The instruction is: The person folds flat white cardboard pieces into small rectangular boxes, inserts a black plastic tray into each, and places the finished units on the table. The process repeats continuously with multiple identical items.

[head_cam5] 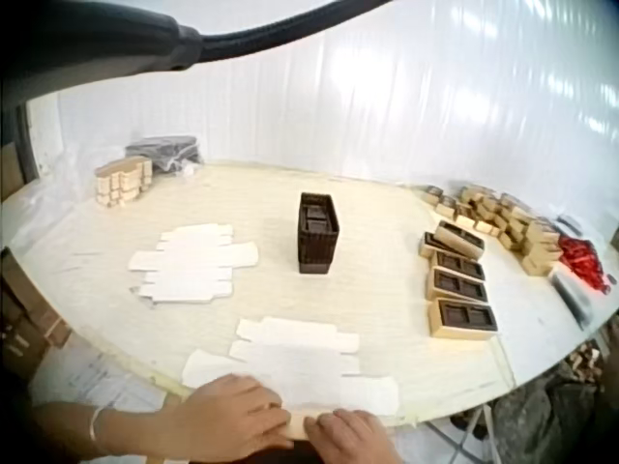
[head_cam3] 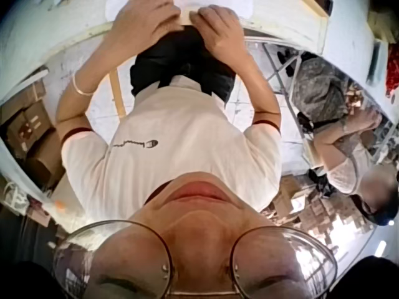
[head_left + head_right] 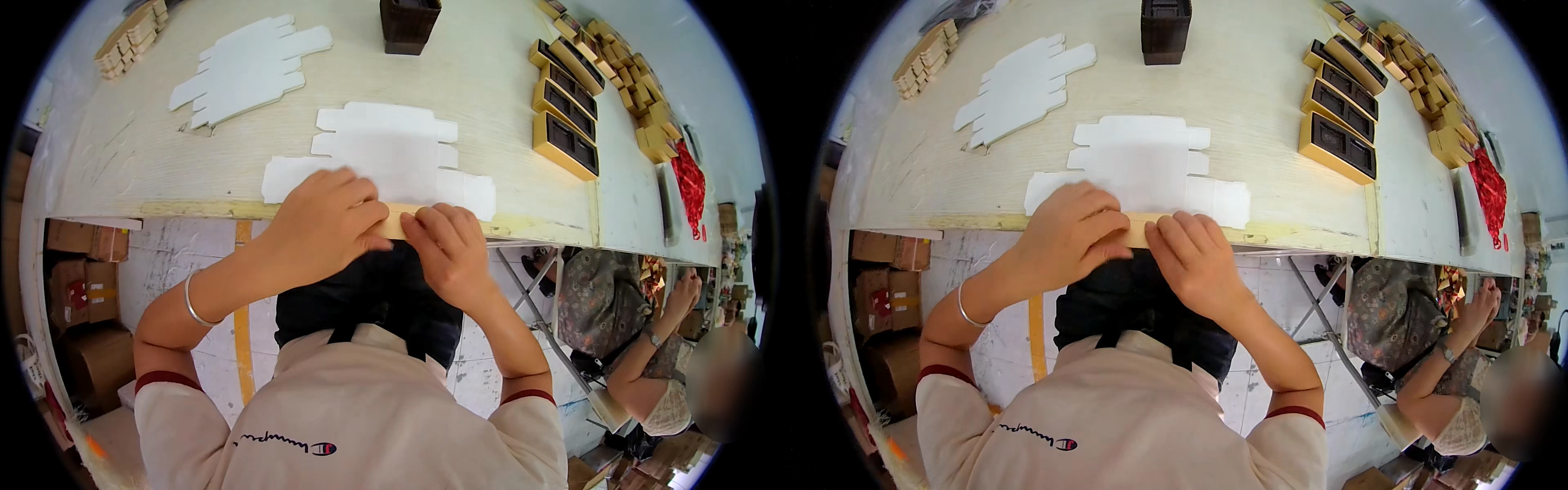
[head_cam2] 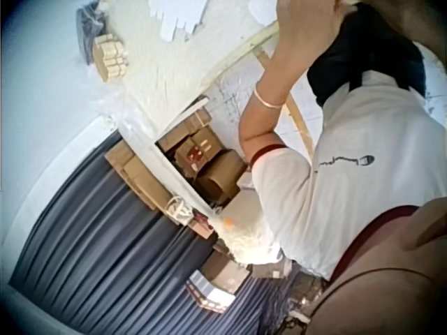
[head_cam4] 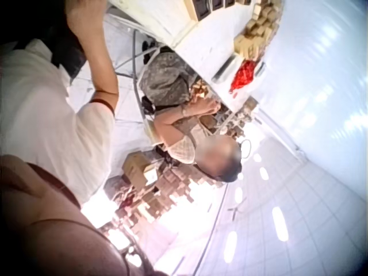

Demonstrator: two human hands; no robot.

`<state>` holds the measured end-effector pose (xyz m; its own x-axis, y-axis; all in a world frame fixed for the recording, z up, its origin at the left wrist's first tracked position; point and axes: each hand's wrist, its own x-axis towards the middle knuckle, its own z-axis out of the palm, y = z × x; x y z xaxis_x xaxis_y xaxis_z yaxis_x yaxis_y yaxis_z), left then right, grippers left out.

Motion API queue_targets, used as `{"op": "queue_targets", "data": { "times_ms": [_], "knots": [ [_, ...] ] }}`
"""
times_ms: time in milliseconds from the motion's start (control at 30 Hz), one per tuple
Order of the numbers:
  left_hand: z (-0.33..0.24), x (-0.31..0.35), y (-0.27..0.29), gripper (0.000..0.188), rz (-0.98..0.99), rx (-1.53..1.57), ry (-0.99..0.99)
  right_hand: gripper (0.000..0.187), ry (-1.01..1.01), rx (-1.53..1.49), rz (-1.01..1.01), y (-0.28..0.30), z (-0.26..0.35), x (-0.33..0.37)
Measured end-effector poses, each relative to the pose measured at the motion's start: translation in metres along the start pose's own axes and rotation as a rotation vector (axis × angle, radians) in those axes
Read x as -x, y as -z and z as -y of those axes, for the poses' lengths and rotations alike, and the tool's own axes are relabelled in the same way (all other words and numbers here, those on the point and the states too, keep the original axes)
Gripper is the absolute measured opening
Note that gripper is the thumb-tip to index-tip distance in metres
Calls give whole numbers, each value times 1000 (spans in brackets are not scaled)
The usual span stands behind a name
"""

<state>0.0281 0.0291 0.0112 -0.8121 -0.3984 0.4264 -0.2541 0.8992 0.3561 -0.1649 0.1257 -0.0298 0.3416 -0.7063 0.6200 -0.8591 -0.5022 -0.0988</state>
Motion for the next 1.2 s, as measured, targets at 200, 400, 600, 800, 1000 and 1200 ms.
{"op": "queue_targets", "data": {
  "times_ms": [200, 400, 600, 800, 1000, 1200],
  "knots": [
    [18, 2, 3, 12, 140, 43, 144, 22, -263, -143, 336, 15, -3, -34],
    [11, -21, 10, 13, -47, -231, 123, 30, -583, -559, 395, 21, -19, -61],
    [12, -6, 14, 17, 138, 197, 465, 55, -728, -1599, 276, 5, 17, -41],
    [42, -17, 25, 16, 201, 103, 339, 59, -161, -494, 208, 46, -16, -20],
    [52, -40, 11, 12, 296, 136, 128, 32, 12, -272, 181, 25, -24, 4],
    [53, -42, 11, 3, 291, 104, 87, 24, -221, -64, 46, 9, -10, -43]
  ]
}}
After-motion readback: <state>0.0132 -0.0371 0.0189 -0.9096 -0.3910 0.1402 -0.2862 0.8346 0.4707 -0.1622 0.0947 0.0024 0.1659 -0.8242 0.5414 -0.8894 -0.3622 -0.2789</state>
